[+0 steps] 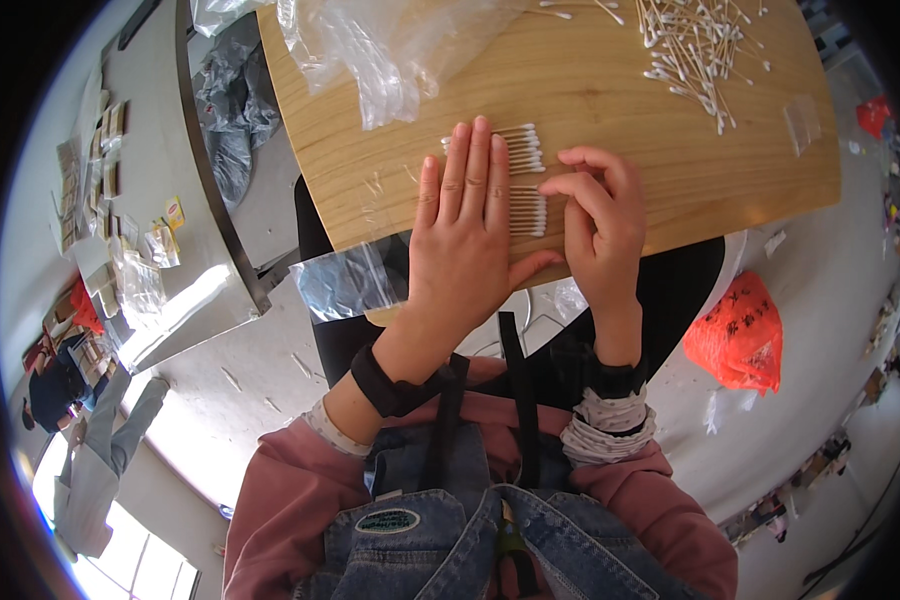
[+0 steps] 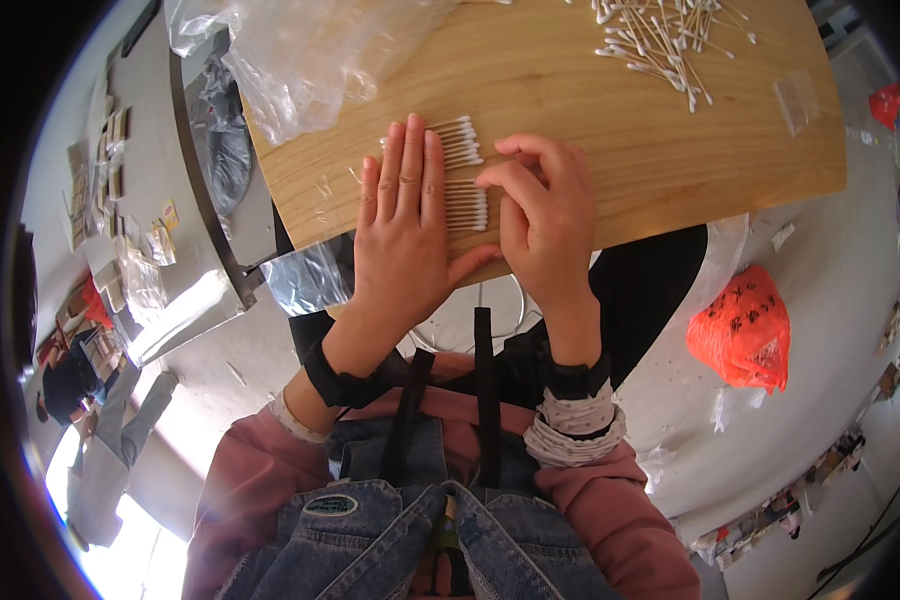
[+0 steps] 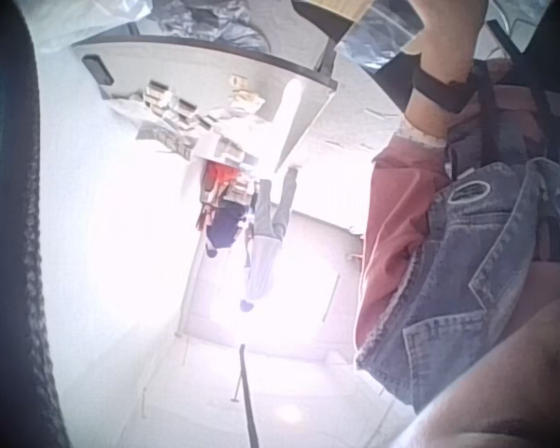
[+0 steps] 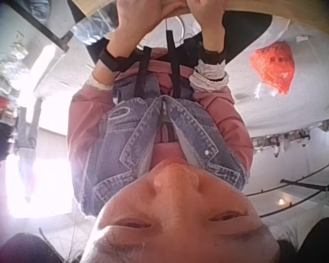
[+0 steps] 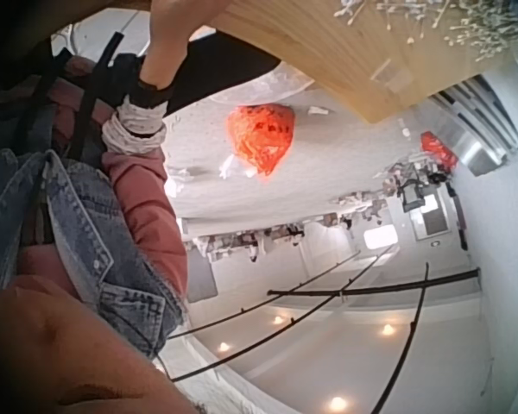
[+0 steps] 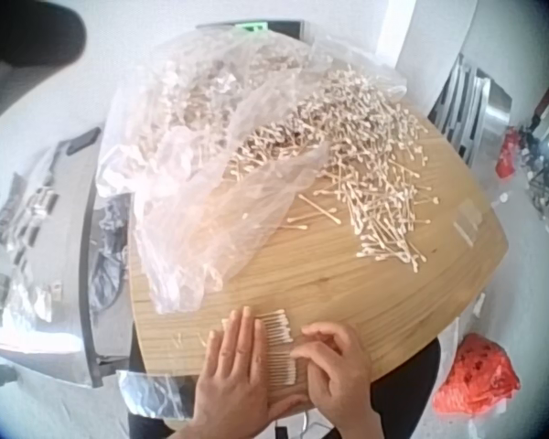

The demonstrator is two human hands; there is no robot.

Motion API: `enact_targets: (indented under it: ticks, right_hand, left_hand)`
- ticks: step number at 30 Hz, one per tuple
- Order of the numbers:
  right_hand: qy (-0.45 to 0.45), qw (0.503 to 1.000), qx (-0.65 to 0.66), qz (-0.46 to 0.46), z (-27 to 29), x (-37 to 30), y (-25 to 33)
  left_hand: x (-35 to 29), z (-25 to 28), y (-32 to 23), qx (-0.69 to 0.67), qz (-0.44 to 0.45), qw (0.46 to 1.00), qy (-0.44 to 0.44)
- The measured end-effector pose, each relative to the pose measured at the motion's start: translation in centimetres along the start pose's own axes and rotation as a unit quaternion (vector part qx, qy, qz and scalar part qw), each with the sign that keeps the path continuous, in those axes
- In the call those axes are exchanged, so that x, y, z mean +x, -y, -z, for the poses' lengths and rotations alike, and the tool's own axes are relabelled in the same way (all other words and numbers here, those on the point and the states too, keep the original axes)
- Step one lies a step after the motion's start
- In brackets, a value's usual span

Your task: The recorder is sorting cotton swabs on a table and placing them into small plastic bags for packaging.

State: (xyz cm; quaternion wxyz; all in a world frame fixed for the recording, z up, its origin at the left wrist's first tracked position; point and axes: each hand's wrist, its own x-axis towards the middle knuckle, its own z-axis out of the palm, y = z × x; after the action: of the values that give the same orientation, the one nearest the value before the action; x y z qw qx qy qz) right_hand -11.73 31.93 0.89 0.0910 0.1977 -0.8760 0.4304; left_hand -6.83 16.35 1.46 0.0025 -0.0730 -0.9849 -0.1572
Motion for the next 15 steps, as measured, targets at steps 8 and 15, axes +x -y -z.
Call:
enact_targets:
  ticks: [8, 15]
  right_hand:
    - [-0.023, 1.000, 0.017, 0.005, -0.7, 1.5, -0.2]
    - [-0.018, 1.000, 0.018, 0.004, -0.7, 1.3, -0.3]
  left_hand:
    - [0.0, 0.0, 0.0, -0.003, 0.000, 1.000, -0.002]
    - [0.0, 0.0, 0.0, -0.001, 0.001, 1.000, -0.005]
